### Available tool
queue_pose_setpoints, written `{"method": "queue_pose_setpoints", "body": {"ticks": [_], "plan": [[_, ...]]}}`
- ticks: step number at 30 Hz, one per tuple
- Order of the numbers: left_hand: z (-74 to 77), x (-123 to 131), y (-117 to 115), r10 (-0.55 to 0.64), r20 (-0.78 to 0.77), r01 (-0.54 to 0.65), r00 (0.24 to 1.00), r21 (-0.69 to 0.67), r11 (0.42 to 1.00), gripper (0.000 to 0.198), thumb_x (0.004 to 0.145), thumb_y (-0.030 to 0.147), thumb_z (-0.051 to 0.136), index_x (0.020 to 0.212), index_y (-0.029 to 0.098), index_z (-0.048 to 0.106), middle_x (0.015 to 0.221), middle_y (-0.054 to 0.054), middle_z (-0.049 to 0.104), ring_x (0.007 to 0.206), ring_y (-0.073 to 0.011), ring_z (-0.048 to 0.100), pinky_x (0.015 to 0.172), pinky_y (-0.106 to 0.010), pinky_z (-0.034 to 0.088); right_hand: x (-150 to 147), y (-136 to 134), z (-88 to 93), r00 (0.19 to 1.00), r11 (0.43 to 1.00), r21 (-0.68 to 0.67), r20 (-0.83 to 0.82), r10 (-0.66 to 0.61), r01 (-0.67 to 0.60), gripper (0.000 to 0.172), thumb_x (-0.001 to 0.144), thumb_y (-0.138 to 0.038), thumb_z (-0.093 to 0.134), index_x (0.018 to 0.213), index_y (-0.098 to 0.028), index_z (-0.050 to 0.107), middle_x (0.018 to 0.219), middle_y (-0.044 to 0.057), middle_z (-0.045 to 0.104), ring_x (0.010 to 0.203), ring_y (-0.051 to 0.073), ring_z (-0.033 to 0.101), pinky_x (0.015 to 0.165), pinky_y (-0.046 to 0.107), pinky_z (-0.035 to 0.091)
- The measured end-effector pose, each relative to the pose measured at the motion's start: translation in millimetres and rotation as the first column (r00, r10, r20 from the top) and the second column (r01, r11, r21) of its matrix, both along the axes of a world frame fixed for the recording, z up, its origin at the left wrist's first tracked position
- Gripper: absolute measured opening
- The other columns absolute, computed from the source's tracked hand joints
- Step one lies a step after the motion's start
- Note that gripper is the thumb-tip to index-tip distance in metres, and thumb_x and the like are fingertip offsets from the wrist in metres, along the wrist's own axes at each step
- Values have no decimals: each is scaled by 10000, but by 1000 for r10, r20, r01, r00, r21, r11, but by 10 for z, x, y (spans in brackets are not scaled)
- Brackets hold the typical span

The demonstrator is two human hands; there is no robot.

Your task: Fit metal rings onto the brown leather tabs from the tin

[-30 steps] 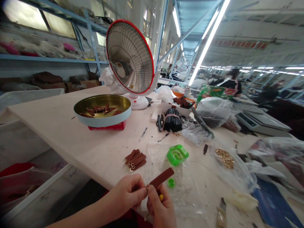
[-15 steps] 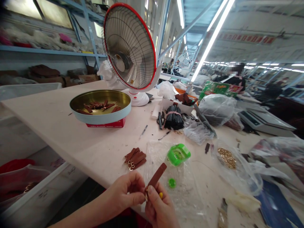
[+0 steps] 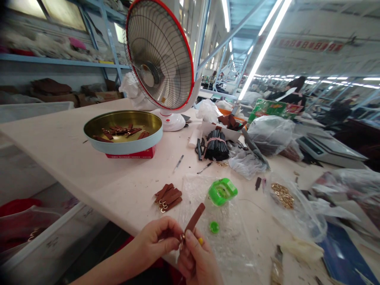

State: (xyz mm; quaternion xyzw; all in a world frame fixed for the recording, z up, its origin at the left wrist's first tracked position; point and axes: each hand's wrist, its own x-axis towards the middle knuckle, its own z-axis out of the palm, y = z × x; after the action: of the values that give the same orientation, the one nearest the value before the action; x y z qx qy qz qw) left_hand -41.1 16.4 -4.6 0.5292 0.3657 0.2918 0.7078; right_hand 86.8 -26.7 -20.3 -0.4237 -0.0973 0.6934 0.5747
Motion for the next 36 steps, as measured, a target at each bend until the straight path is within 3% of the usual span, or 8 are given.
{"method": "queue_pose_setpoints", "body": {"ticks": [5,10,18,21,25,27,31,36], "plan": [[-28,22,-17,45,-107,-35,993,95,995,183,637,233,678,644,146,517,596,33,499,585,-93,410,556,-219,316,25,-39,-140,999,1000,30,53,5,-7,429,513,-432,860,685,-184,554,394,-119,371,323,6,205,303,113,159],[-52,92,-72,20,150,-9,988,-74,997,328,704,433,642,698,171,444,581,13,557,544,-109,495,539,-226,351,62,-106,-334,976,980,156,160,-148,123,296,637,-410,801,719,-201,608,421,-88,429,355,34,322,346,133,249],[-15,152,-101,112,113,-91,987,-176,980,361,638,409,706,659,152,454,593,12,570,565,-80,481,542,-199,330,-73,-200,-155,849,929,223,384,-363,297,337,610,-484,788,734,-192,677,535,-17,562,467,83,429,412,168,346],[12,129,-129,96,139,-68,986,-195,978,343,646,391,705,663,154,459,588,17,573,549,-76,484,542,-203,337,-6,-171,-165,897,958,174,346,-277,229,321,592,-465,805,693,-194,665,535,-19,557,451,81,423,410,174,359],[-4,79,-139,32,156,-1,987,-195,981,322,683,396,680,688,148,475,607,13,580,565,-78,499,563,-206,353,111,-134,-236,953,993,101,289,-93,66,319,622,-459,788,656,-185,628,438,-69,431,374,54,296,353,167,266],[-33,73,-128,34,100,-13,994,-201,979,344,662,410,692,696,148,472,600,15,570,563,-82,501,549,-205,348,108,-135,-211,912,989,121,390,-130,89,360,609,-499,778,658,-176,628,454,-59,441,404,67,324,372,176,272],[-27,95,-105,28,60,-14,998,-231,973,337,648,403,681,709,145,474,618,14,557,551,-86,504,545,-216,362,7,-158,-57,727,974,194,652,-215,114,413,627,-576,720,652,-174,629,526,-30,479,493,101,364,427,214,281],[57,141,-74,85,36,-76,996,-212,974,221,622,298,629,651,150,468,568,38,505,522,-71,452,546,-214,349,39,-124,18,716,986,169,688,-120,3,464,718,-616,615,564,-196,493,473,-61,378,447,97,300,418,236,235]]}}
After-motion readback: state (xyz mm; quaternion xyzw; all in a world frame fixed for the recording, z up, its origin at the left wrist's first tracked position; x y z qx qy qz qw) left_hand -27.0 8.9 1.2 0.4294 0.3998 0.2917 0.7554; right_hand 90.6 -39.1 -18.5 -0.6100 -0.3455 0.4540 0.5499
